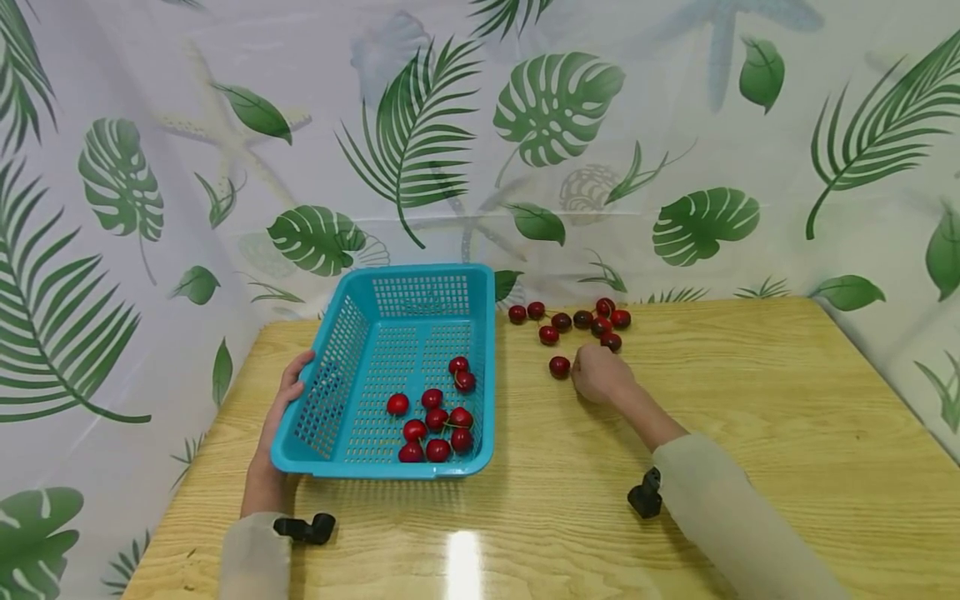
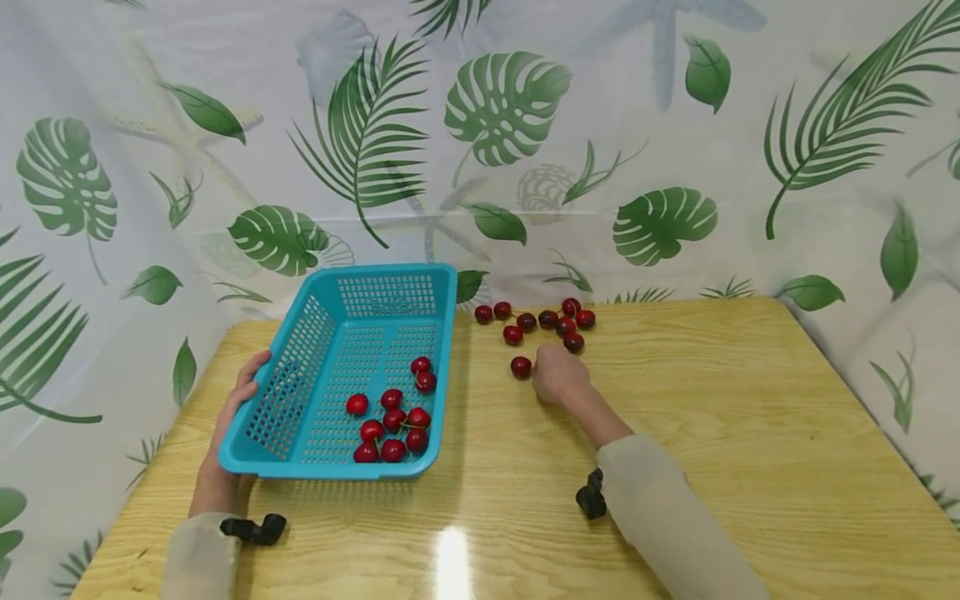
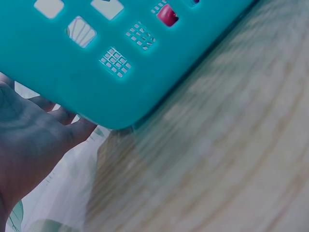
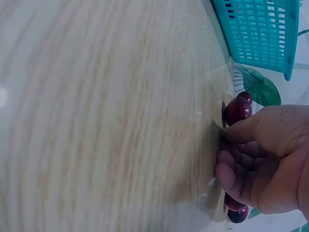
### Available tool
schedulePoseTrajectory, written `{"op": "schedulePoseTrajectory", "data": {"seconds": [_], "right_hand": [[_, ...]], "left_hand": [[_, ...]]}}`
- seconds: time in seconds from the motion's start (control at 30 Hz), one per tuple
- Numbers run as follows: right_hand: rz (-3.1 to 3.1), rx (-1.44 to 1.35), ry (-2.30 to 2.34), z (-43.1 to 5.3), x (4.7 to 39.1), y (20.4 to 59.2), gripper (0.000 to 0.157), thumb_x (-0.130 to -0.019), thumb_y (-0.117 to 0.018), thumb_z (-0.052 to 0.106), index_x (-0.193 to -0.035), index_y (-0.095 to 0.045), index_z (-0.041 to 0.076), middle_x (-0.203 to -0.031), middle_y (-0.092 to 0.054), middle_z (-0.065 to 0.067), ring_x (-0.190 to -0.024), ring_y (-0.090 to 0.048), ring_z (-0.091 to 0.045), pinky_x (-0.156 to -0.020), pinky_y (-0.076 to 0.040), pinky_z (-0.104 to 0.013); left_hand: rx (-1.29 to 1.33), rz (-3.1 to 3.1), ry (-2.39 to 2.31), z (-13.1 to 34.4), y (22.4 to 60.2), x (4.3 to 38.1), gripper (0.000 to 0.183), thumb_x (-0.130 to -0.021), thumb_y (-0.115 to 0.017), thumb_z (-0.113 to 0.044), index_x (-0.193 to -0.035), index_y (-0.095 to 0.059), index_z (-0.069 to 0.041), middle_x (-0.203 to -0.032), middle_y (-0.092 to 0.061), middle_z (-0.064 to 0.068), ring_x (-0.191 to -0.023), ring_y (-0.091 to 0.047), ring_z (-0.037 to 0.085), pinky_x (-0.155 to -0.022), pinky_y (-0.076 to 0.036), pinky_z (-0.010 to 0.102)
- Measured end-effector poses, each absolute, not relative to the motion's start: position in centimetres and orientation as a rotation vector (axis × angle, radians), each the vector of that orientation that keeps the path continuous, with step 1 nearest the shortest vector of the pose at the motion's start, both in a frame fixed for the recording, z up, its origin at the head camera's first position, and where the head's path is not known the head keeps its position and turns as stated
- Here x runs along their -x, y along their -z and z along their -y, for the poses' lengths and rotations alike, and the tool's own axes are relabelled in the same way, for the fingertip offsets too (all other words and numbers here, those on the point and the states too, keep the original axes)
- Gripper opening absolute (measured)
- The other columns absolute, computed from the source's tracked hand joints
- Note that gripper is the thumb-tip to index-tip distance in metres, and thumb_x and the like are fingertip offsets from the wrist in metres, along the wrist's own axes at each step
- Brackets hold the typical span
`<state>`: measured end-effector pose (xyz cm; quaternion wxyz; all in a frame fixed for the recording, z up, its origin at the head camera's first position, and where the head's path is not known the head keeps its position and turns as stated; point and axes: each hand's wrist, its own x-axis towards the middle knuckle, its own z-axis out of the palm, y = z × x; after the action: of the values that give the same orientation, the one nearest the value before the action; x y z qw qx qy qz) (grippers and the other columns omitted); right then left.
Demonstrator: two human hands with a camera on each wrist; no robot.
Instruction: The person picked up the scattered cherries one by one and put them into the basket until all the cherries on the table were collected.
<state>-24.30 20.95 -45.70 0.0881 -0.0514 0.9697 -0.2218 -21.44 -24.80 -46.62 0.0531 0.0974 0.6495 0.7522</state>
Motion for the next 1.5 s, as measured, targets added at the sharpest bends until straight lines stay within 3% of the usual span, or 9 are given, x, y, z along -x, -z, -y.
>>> {"op": "schedulePoseTrajectory", "data": {"seconds": [0.17, 0.37, 0.5, 0.63, 0.7, 0.87, 1.03, 1.27, 1.5], "right_hand": [[-2.861, 0.173, 0.531, -21.1, 24.3, 46.1, 0.031, -0.093, -0.045, 0.001, -0.064, -0.043, 0.010, -0.058, -0.035, -0.001, -0.053, -0.035, -0.014, -0.048, -0.031, -0.028], [-2.891, 0.221, 0.293, -20.8, 24.2, 46.6, 0.010, -0.089, -0.051, -0.003, -0.083, -0.057, 0.002, -0.074, -0.053, -0.008, -0.066, -0.049, -0.020, -0.054, -0.047, -0.036], [-2.945, 0.199, 0.184, -20.6, 23.9, 46.5, 0.014, -0.097, -0.052, 0.005, -0.090, -0.061, -0.002, -0.082, -0.058, -0.013, -0.071, -0.056, -0.022, -0.055, -0.054, -0.042], [-2.974, 0.203, 0.160, -20.5, 23.4, 46.1, 0.027, -0.101, -0.052, 0.014, -0.077, -0.061, 0.004, -0.071, -0.057, -0.008, -0.064, -0.054, -0.019, -0.051, -0.051, -0.040], [-2.983, 0.223, 0.163, -20.5, 23.2, 46.0, 0.026, -0.099, -0.052, 0.011, -0.075, -0.060, 0.004, -0.068, -0.055, -0.007, -0.062, -0.053, -0.019, -0.050, -0.050, -0.039], [-3.019, 0.272, 0.145, -20.5, 22.9, 45.9, 0.017, -0.095, -0.050, -0.001, -0.082, -0.061, 0.002, -0.072, -0.056, -0.009, -0.063, -0.055, -0.019, -0.051, -0.052, -0.040], [-3.026, 0.260, 0.220, -20.8, 22.9, 46.2, 0.017, -0.097, -0.050, 0.006, -0.085, -0.062, 0.001, -0.071, -0.057, -0.008, -0.062, -0.055, -0.019, -0.051, -0.051, -0.040], [-3.058, 0.275, 0.528, -21.3, 23.0, 46.0, 0.020, -0.096, -0.053, 0.010, -0.077, -0.060, 0.005, -0.066, -0.057, -0.004, -0.056, -0.050, -0.016, -0.047, -0.042, -0.031], [-3.124, 0.255, 0.782, -20.5, 23.2, 44.8, 0.026, -0.097, -0.054, 0.015, -0.071, -0.052, 0.010, -0.058, -0.044, -0.001, -0.051, -0.039, -0.014, -0.045, -0.029, -0.027]], "left_hand": [[-0.322, -1.976, -2.294, 24.8, 46.7, 21.5, 0.050, -0.106, -0.012, -0.018, -0.153, -0.024, -0.028, -0.157, -0.019, 0.008, -0.143, -0.024, 0.024, -0.110, -0.028, 0.027], [-0.379, -1.954, -2.314, 25.0, 46.9, 21.6, 0.049, -0.106, -0.013, -0.018, -0.152, -0.028, -0.030, -0.151, -0.026, 0.001, -0.138, -0.029, 0.017, -0.107, -0.030, 0.023], [-0.393, -1.952, -2.319, 25.0, 46.9, 21.6, 0.049, -0.106, -0.014, -0.018, -0.150, -0.030, -0.032, -0.149, -0.029, -0.002, -0.137, -0.030, 0.016, -0.107, -0.030, 0.023], [-0.366, -1.960, -2.308, 25.0, 46.8, 21.5, 0.049, -0.107, -0.013, -0.018, -0.152, -0.027, -0.031, -0.153, -0.024, 0.002, -0.140, -0.028, 0.020, -0.109, -0.029, 0.026], [-0.358, -1.962, -2.306, 25.0, 46.8, 21.5, 0.050, -0.107, -0.012, -0.018, -0.153, -0.027, -0.030, -0.155, -0.022, 0.005, -0.141, -0.026, 0.021, -0.109, -0.029, 0.026], [-0.367, -1.970, -2.292, 25.2, 46.8, 21.3, 0.050, -0.107, -0.012, -0.019, -0.154, -0.025, -0.030, -0.157, -0.019, 0.007, -0.142, -0.025, 0.022, -0.109, -0.030, 0.025], [-0.378, -1.964, -2.306, 25.3, 47.0, 21.2, 0.048, -0.108, -0.014, -0.020, -0.154, -0.026, -0.029, -0.154, -0.025, 0.000, -0.140, -0.028, 0.019, -0.108, -0.031, 0.024], [-0.428, -1.952, -2.324, 25.3, 47.1, 21.5, 0.049, -0.107, -0.013, -0.017, -0.150, -0.032, -0.032, -0.147, -0.031, -0.005, -0.134, -0.033, 0.013, -0.106, -0.031, 0.023], [-0.438, -1.934, -2.337, 25.1, 47.1, 21.5, 0.049, -0.107, -0.014, -0.016, -0.151, -0.031, -0.030, -0.148, -0.031, -0.004, -0.134, -0.035, 0.013, -0.107, -0.032, 0.023]]}}
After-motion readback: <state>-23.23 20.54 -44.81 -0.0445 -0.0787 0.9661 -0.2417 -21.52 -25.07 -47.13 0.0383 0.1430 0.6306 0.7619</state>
